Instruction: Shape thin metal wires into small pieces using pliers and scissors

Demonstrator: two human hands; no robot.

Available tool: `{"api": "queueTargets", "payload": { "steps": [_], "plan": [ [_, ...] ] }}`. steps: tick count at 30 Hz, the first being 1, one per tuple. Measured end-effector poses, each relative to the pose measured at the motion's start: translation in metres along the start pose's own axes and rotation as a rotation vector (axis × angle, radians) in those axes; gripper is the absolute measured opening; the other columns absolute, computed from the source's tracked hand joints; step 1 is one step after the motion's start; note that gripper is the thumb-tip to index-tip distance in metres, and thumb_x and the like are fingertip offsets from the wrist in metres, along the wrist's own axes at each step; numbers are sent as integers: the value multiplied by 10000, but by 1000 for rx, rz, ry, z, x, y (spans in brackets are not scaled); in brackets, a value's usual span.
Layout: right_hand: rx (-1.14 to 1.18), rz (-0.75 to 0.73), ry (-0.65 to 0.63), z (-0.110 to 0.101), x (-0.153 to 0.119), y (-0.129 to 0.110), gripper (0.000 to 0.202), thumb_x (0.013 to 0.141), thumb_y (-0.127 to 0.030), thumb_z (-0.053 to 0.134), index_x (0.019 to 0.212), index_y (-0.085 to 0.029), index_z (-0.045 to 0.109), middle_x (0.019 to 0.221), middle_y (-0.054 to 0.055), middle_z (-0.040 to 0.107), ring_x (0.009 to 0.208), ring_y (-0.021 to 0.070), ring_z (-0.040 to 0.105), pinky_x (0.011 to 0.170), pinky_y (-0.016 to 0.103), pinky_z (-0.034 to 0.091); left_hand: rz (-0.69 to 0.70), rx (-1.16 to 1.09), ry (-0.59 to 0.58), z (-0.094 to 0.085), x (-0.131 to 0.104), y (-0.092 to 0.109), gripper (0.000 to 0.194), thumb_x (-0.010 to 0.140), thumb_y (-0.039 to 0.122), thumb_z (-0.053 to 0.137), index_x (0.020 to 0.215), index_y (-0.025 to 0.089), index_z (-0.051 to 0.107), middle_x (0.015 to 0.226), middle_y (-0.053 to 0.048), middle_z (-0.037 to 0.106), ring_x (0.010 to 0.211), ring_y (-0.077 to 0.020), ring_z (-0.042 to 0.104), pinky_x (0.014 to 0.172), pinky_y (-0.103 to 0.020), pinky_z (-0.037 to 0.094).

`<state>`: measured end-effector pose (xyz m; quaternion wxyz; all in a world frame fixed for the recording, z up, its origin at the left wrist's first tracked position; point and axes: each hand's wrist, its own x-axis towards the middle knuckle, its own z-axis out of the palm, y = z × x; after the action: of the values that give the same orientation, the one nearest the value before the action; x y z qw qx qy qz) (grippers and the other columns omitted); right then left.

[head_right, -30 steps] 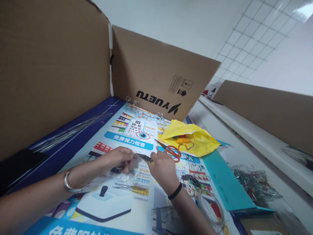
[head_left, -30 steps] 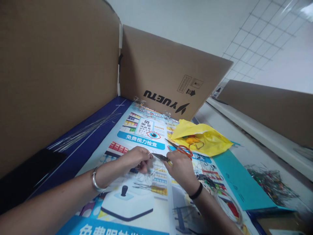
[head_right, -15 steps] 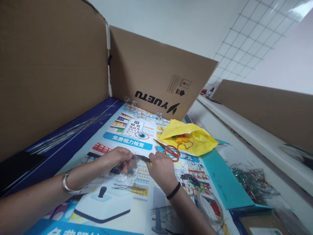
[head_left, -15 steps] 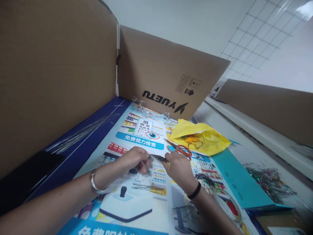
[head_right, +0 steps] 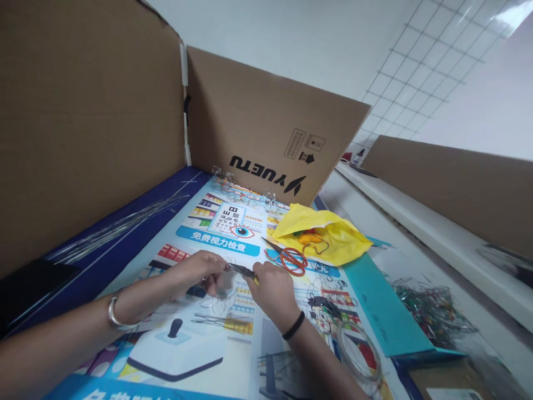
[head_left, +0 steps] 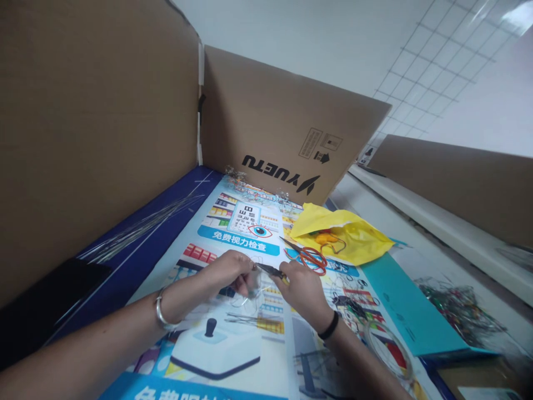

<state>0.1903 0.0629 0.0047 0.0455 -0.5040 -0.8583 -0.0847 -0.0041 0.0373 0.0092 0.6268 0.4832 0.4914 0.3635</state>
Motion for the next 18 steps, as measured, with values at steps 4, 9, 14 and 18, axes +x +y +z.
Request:
{"api": "queueTargets", "payload": {
  "steps": [4,9,14,18],
  "plan": [
    [32,3,11,5,0,-1,230,837,-422,491,799,-206,561,788,20,624,753,152,572,614,236,302,-20,18,18,0,0,1,141,656,242,481,592,139,553,512,-6,587,405,-112,522,470,-250,401],
    [31,-2,15,6,0,-1,215,828,-409,507,793,-203,558,775,19,618,750,154,569,620,238,303,-9,7,18,0,1,1,126,660,223,495,590,134,551,517,5,568,397,-85,472,440,-225,350],
    [26,1,11,5,1,-1,203,824,-400,513,801,-205,566,780,20,614,760,155,564,632,240,304,13,-15,-6,-3,2,-2,124,661,182,497,720,132,595,602,-31,629,546,-125,563,471,-217,353],
    [30,4,13,7,1,-1,214,826,-414,507,803,-210,565,777,13,610,744,148,564,616,240,297,105,2,10,-3,3,-5,94,658,158,504,705,141,584,589,-28,631,545,-124,557,481,-220,346]
  ]
}}
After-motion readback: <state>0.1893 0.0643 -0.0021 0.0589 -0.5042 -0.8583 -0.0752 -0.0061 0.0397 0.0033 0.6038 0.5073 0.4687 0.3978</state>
